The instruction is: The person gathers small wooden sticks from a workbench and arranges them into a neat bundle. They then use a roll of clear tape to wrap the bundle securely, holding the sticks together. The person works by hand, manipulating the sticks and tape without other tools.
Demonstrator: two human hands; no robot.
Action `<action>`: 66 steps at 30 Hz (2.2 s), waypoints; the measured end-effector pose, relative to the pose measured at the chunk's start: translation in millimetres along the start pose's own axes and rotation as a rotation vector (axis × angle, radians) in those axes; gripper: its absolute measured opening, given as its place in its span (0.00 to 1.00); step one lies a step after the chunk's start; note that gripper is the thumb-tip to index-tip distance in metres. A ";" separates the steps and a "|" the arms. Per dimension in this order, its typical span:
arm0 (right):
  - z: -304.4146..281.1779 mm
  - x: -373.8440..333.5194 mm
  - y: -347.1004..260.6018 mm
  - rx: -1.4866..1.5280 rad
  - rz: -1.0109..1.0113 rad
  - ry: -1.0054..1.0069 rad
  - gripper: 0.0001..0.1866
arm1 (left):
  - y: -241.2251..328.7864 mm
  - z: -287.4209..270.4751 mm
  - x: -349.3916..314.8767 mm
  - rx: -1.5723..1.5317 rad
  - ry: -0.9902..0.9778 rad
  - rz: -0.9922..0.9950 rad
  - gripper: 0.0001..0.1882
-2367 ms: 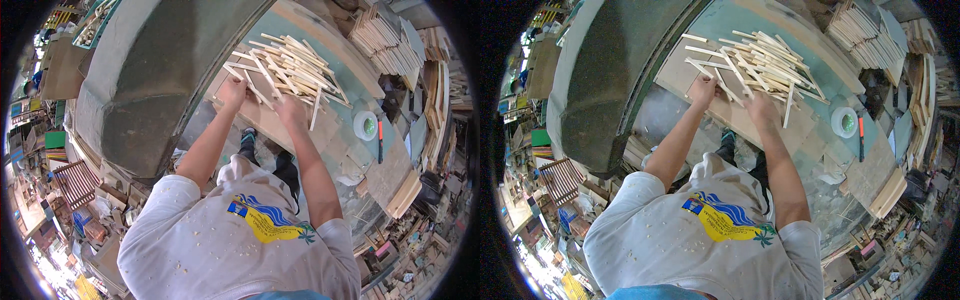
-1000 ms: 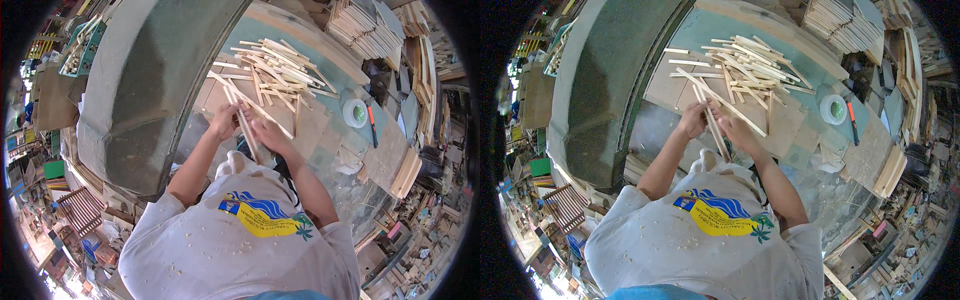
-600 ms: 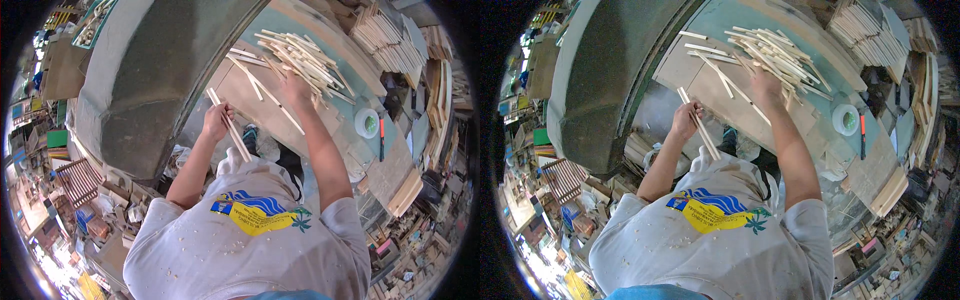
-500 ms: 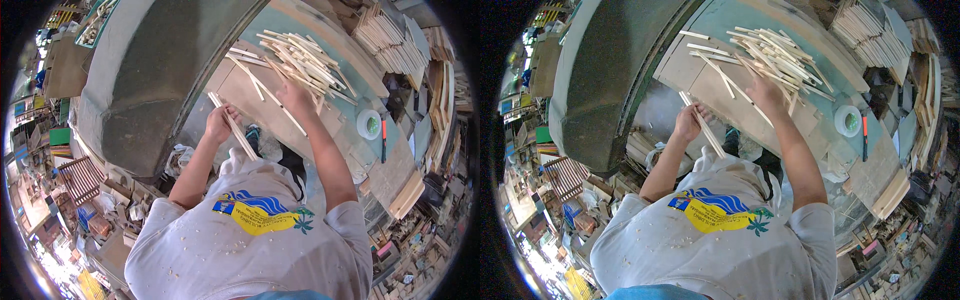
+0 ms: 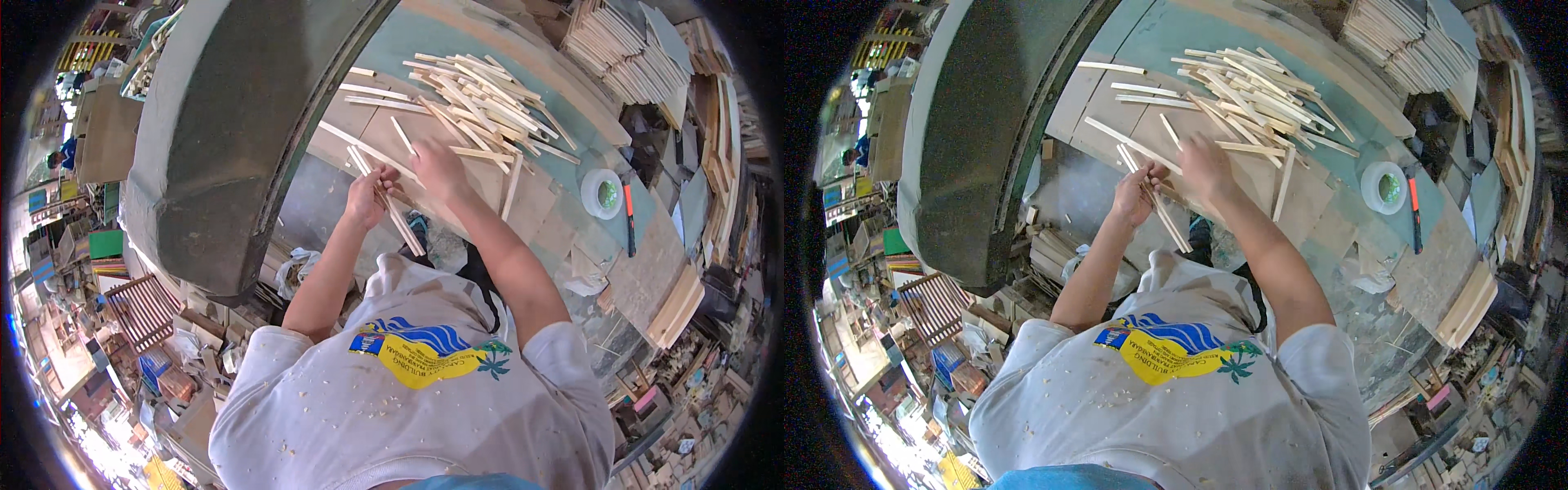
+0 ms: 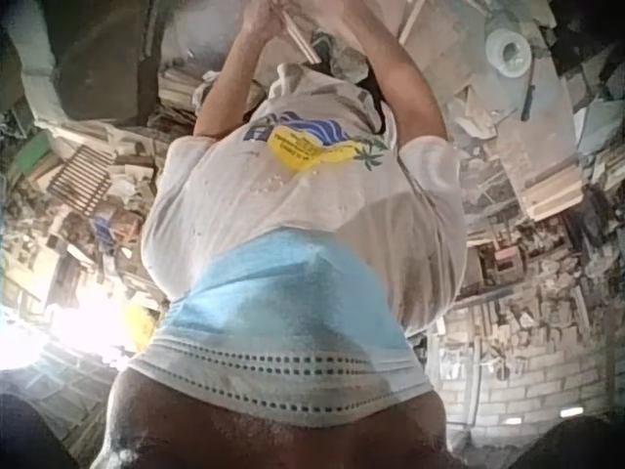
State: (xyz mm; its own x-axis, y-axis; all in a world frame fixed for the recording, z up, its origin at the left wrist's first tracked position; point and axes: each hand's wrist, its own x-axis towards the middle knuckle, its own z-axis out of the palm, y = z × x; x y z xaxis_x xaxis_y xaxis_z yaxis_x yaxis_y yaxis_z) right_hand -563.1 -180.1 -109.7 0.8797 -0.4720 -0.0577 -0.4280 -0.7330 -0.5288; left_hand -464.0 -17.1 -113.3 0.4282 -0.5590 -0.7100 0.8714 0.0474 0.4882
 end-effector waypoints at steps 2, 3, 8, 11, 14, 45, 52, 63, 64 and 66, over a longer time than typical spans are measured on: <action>6.3 38.2 1.0 -0.065 -0.030 0.070 0.12 | -1.6 0.7 9.5 0.006 -0.049 -0.008 0.06; 8.1 54.2 1.3 -0.099 -0.047 0.104 0.12 | -4.4 -0.5 13.2 0.031 -0.066 -0.006 0.07; 8.2 106.4 5.4 -0.274 0.146 -0.063 0.16 | -13.9 -3.1 25.3 0.022 -0.251 -0.015 0.05; -18.8 113.0 -4.8 -0.330 0.143 -0.175 0.14 | -10.6 -5.4 22.1 0.067 -0.213 -0.031 0.06; -17.9 119.4 8.2 -0.389 0.019 -0.162 0.14 | -10.6 -1.2 21.6 0.092 -0.116 -0.037 0.07; -75.0 78.5 -10.0 -0.455 -0.372 -0.126 0.13 | -3.1 -7.7 44.6 0.049 -0.040 -0.066 0.06; -87.8 71.7 61.7 -0.381 -0.138 0.089 0.12 | -2.1 -1.5 41.7 0.023 -0.008 -0.063 0.06; -87.1 -0.2 119.4 -0.565 0.042 0.064 0.10 | -18.7 10.6 30.7 0.748 0.066 0.101 0.16; -90.1 0.8 123.0 -0.589 -0.013 0.065 0.10 | -24.3 19.6 30.6 0.776 0.036 0.114 0.16; -80.7 -4.6 131.7 -0.572 -0.115 0.097 0.09 | -34.8 35.6 28.7 0.830 -0.024 0.140 0.17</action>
State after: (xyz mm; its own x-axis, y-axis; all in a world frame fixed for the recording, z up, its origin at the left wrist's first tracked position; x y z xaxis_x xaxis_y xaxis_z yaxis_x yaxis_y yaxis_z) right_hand -640.3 -314.0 -110.7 0.9158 -0.3964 0.0646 -0.3981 -0.9172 0.0155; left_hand -490.5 -64.2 -132.6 0.5058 -0.6115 -0.6085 0.3478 -0.5009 0.7925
